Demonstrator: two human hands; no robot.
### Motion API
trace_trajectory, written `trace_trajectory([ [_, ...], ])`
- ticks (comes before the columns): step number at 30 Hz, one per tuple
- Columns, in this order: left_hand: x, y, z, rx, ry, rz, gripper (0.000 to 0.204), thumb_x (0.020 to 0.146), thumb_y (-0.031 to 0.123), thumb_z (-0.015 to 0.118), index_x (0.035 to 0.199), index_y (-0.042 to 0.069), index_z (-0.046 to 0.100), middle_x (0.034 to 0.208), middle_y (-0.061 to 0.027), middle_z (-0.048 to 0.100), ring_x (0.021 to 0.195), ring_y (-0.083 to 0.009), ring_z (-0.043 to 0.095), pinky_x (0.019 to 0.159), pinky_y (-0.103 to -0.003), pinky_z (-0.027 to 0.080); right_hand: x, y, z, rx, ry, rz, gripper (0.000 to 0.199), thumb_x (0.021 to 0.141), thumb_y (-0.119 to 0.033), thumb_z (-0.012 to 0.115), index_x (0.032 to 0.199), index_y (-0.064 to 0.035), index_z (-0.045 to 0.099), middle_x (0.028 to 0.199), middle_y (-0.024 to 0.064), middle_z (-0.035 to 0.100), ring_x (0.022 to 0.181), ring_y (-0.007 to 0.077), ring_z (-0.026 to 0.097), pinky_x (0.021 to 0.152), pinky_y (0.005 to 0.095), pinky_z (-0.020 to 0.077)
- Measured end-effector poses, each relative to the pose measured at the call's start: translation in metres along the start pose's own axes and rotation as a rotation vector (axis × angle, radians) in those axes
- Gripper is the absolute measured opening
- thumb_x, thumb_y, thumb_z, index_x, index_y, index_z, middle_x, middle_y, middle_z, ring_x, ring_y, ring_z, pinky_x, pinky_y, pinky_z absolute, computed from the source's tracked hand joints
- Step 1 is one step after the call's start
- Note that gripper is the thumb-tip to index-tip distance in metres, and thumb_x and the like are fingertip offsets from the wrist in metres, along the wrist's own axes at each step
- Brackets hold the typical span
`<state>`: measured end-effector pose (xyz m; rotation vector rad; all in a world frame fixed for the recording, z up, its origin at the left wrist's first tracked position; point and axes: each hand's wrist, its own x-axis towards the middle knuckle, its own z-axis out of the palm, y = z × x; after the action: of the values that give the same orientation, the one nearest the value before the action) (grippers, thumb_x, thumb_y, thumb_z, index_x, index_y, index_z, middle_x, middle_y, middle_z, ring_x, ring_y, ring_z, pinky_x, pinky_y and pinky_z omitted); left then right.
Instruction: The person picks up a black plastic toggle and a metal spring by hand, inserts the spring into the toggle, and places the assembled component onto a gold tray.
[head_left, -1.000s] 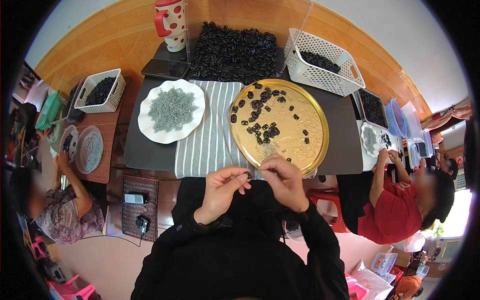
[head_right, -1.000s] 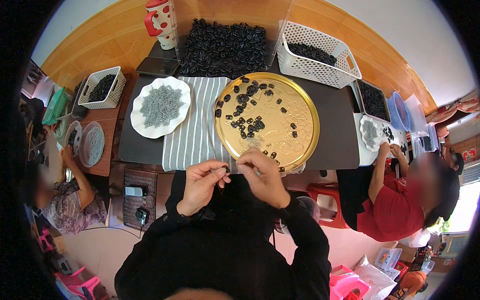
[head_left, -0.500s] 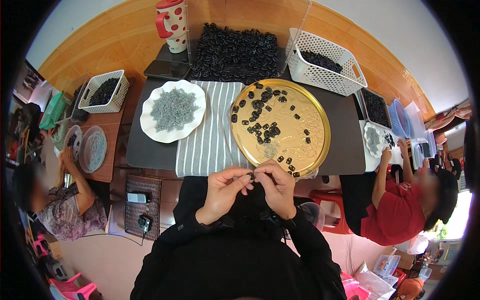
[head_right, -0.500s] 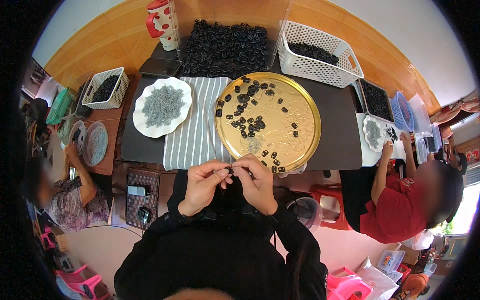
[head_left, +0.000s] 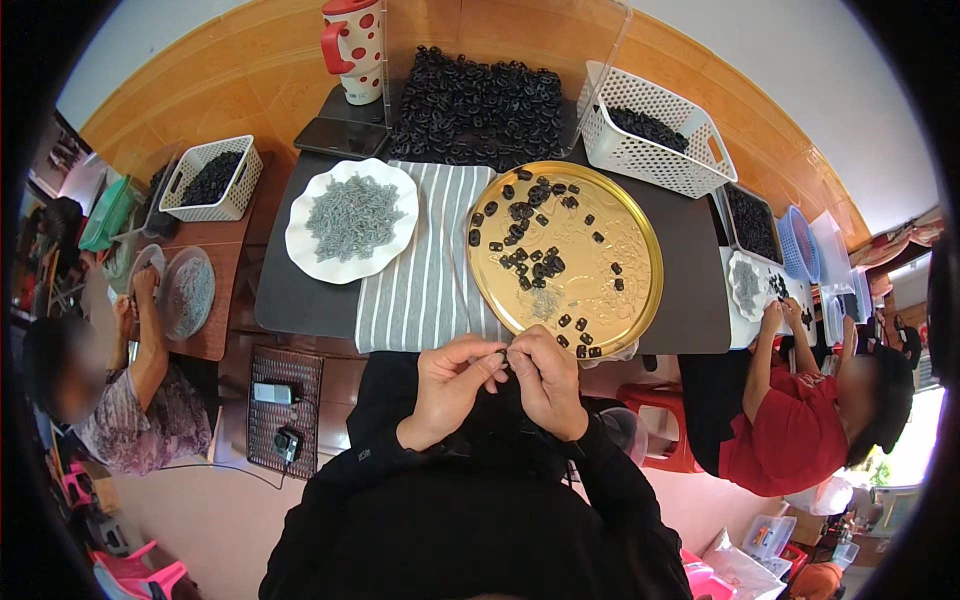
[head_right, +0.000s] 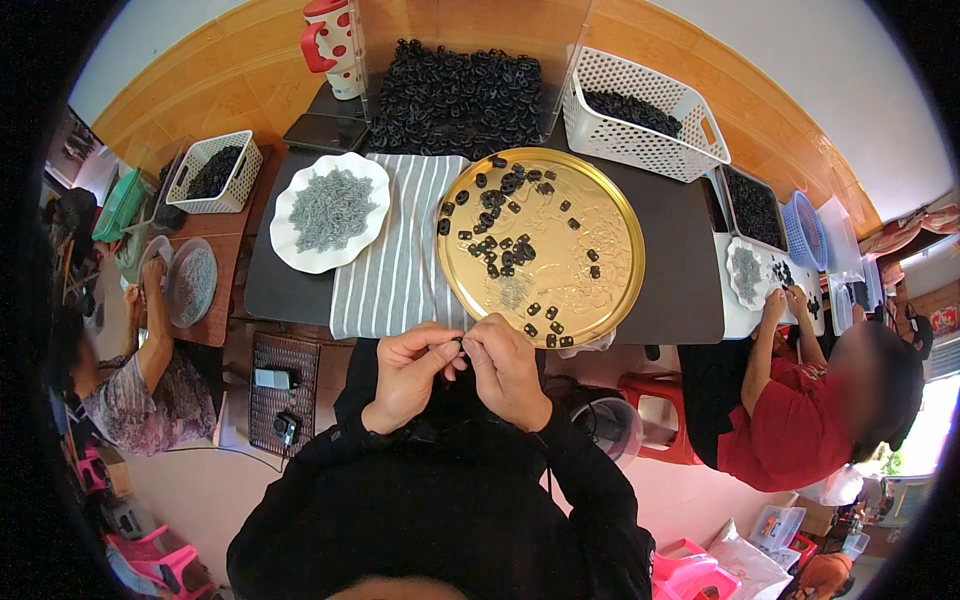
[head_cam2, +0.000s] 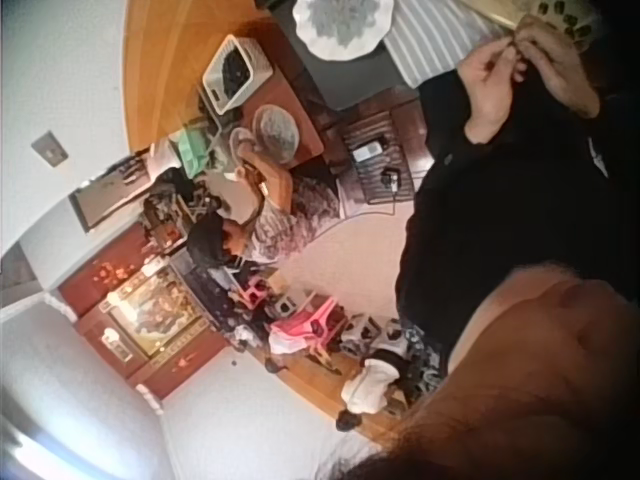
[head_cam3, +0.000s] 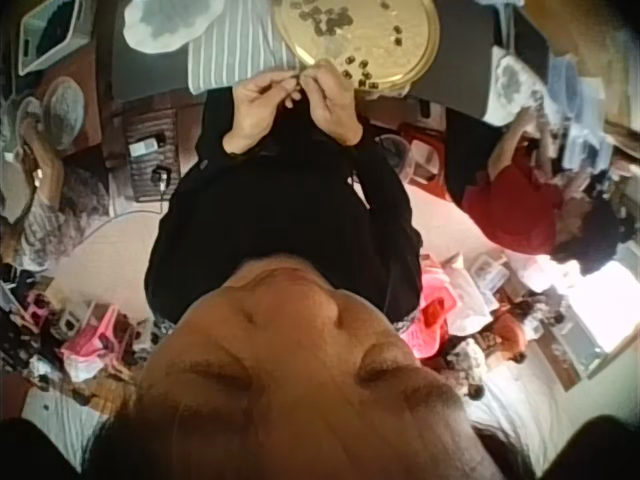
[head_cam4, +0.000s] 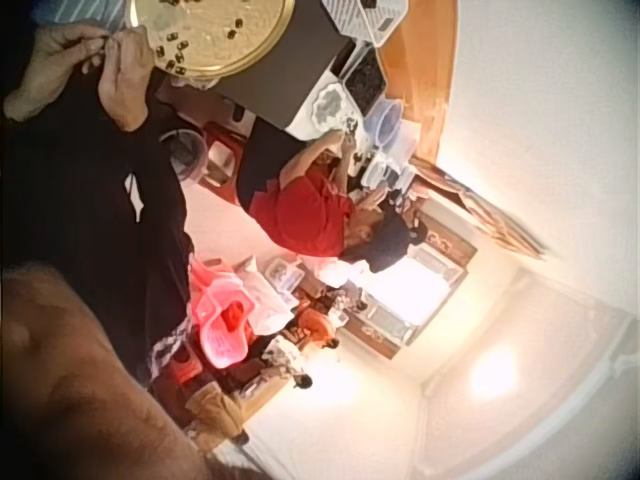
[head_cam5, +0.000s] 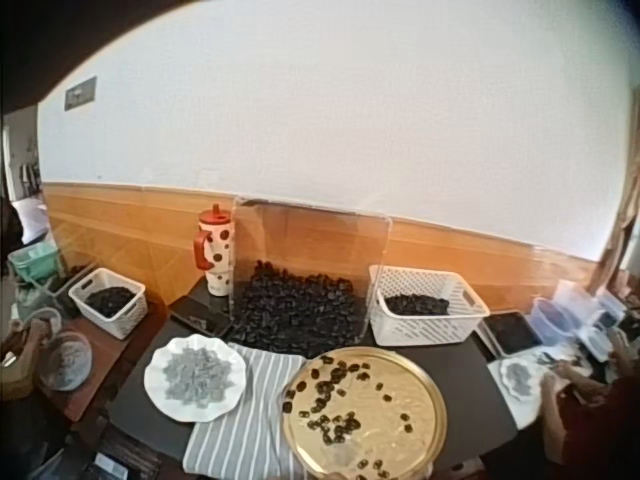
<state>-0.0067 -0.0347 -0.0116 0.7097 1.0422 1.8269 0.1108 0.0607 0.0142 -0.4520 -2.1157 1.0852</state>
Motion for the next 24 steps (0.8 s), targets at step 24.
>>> trace_trajectory([
  [24, 0.01, 0.006, -0.014, -0.061, -0.001, -0.123, 0.017, 0.087, -0.002, 0.059, 0.104, -0.005, 0.062, 0.084, -0.0114, 0.066, 0.069, -0.0153, 0.065, 0.056, -0.022, 0.05, 0.031, 0.014, -0.077, -0.664, -0.045, -0.002, 0.009, 0.077, -0.005, 0.061, 0.084, -0.0004, 0.061, 0.078, 0.0156, 0.053, 0.074, 0.0342, 0.056, 0.065, 0.0414, 0.0448],
])
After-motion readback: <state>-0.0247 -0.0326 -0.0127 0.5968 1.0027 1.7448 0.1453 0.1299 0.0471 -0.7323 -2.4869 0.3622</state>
